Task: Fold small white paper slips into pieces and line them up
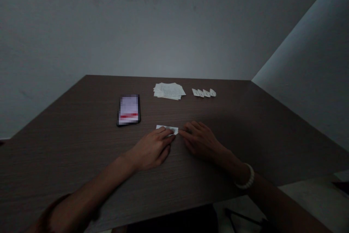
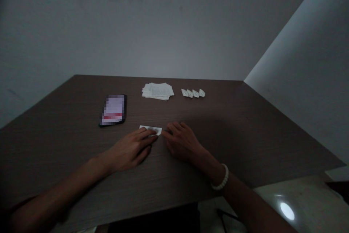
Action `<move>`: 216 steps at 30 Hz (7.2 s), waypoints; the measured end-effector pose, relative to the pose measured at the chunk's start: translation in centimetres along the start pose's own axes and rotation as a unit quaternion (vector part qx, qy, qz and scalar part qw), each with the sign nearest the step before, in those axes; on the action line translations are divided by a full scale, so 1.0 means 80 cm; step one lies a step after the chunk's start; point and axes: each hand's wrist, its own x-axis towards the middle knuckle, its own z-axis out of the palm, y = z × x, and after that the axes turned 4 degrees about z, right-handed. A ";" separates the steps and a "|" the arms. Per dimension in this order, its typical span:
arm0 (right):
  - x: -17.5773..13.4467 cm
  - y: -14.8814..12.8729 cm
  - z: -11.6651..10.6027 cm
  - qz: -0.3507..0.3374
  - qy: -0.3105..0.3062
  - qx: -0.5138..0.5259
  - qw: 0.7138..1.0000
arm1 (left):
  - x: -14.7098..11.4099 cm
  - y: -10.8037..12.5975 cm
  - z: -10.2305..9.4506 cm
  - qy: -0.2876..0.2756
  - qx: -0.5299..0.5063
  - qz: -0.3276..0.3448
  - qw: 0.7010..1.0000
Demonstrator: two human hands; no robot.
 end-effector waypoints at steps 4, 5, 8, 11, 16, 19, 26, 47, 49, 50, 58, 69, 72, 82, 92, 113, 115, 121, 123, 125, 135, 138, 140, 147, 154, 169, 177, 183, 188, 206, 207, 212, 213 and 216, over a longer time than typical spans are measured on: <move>-0.001 0.000 -0.001 -0.003 0.008 0.008 1.000 | 0.000 0.000 -0.002 0.004 -0.005 0.001 1.000; -0.001 0.000 -0.001 -0.007 0.008 0.011 1.000 | 0.000 0.000 -0.002 0.007 -0.007 0.002 1.000; 0.000 0.000 0.000 -0.033 -0.001 0.024 0.999 | -0.001 0.000 -0.003 0.013 -0.014 0.006 1.000; 0.001 0.001 0.000 -0.047 -0.011 0.032 0.998 | -0.001 0.001 -0.005 0.014 -0.024 0.001 1.000; 0.000 0.000 0.000 -0.025 -0.007 0.015 1.000 | 0.001 0.003 -0.005 0.016 -0.029 0.001 0.999; 0.000 0.000 0.000 -0.021 -0.009 0.007 1.000 | 0.000 0.003 -0.005 0.010 -0.020 0.002 1.000; 0.001 0.002 0.000 -0.071 -0.020 0.003 0.997 | -0.001 0.005 -0.007 0.014 -0.031 0.003 0.999; 0.040 0.022 -0.001 -0.055 -0.005 0.166 0.985 | -0.008 -0.050 0.003 0.131 -0.105 -0.112 0.979; 0.044 0.022 0.008 -0.028 0.016 0.197 0.980 | -0.008 -0.050 0.002 0.128 -0.106 -0.122 0.979; 0.045 0.023 0.013 -0.017 0.024 0.209 0.977 | -0.008 -0.050 0.002 0.127 -0.105 -0.127 0.978; 0.052 0.025 0.032 0.028 0.040 0.263 0.964 | -0.001 -0.056 0.010 0.108 -0.079 -0.146 0.980; 0.054 0.023 0.027 0.035 0.000 0.266 0.963 | 0.009 -0.056 0.012 0.105 -0.097 -0.122 0.982; 0.053 0.022 0.027 0.032 0.008 0.270 0.962 | 0.011 -0.057 0.015 0.111 -0.111 -0.107 0.982; 0.052 0.026 0.035 0.000 0.030 0.270 0.962 | 0.010 -0.055 0.014 0.112 -0.098 -0.075 0.986; 0.046 0.027 0.035 -0.021 0.024 0.225 0.974 | 0.002 -0.045 0.003 0.071 -0.030 -0.029 0.997; 0.043 0.010 0.033 0.033 0.056 0.217 0.974 | -0.017 -0.043 -0.020 0.053 -0.038 -0.022 0.998; 0.043 0.009 0.034 0.030 0.054 0.213 0.975 | -0.017 -0.043 -0.021 0.046 -0.030 -0.022 0.998; 0.045 0.004 0.030 -0.038 0.014 0.200 0.979 | -0.017 -0.043 -0.026 0.020 -0.004 -0.026 0.999; 0.043 0.004 0.027 -0.039 0.009 0.186 0.982 | -0.016 -0.041 -0.027 0.022 -0.003 -0.034 0.999; 0.040 0.007 0.022 -0.024 0.010 0.176 0.984 | -0.016 -0.040 -0.029 0.019 0.000 -0.039 0.999; 0.030 0.016 0.015 0.032 0.022 0.176 0.984 | -0.014 -0.041 -0.018 0.046 0.018 -0.060 0.997; 0.035 0.014 0.018 0.036 0.020 0.177 0.983 | -0.010 -0.038 -0.014 0.042 0.042 -0.068 0.996; 0.037 0.014 0.018 0.031 0.018 0.183 0.983 | -0.009 -0.037 -0.012 0.037 0.047 -0.072 0.996; 0.040 0.015 0.020 0.023 0.013 0.225 0.974 | -0.010 -0.037 -0.006 0.037 0.014 -0.084 0.996; 0.038 0.015 0.028 0.036 0.047 0.274 0.960 | -0.009 -0.038 -0.002 0.081 -0.086 -0.092 0.989; 0.035 0.013 0.022 -0.071 0.084 0.143 0.984 | -0.015 -0.042 -0.009 0.085 0.149 0.032 0.985; 0.036 0.009 0.021 -0.033 0.055 0.177 0.982 | -0.014 -0.038 -0.009 0.031 0.119 0.010 0.992; 0.037 0.005 0.030 -0.056 0.051 0.166 0.983 | -0.014 -0.034 -0.020 0.052 0.051 -0.002 0.997; 0.034 0.002 0.024 -0.083 0.031 0.144 0.986 | -0.015 -0.036 -0.024 0.047 0.021 -0.019 0.998; 0.037 -0.005 0.020 -0.027 0.064 0.168 0.983 | -0.010 -0.048 -0.004 0.109 -0.043 -0.104 0.988; 0.038 -0.006 0.022 -0.018 0.066 0.169 0.983 | -0.009 -0.048 -0.003 0.112 -0.044 -0.113 0.986; 0.042 -0.007 0.025 0.040 0.075 0.175 0.981 | -0.008 -0.046 -0.003 0.124 -0.043 -0.144 0.981; 0.043 -0.006 0.026 0.047 0.076 0.176 0.980 | -0.008 -0.047 -0.002 0.125 -0.044 -0.147 0.980; 0.045 -0.003 0.028 0.048 0.066 0.171 0.982 | -0.008 -0.049 0.000 0.128 -0.051 -0.142 0.980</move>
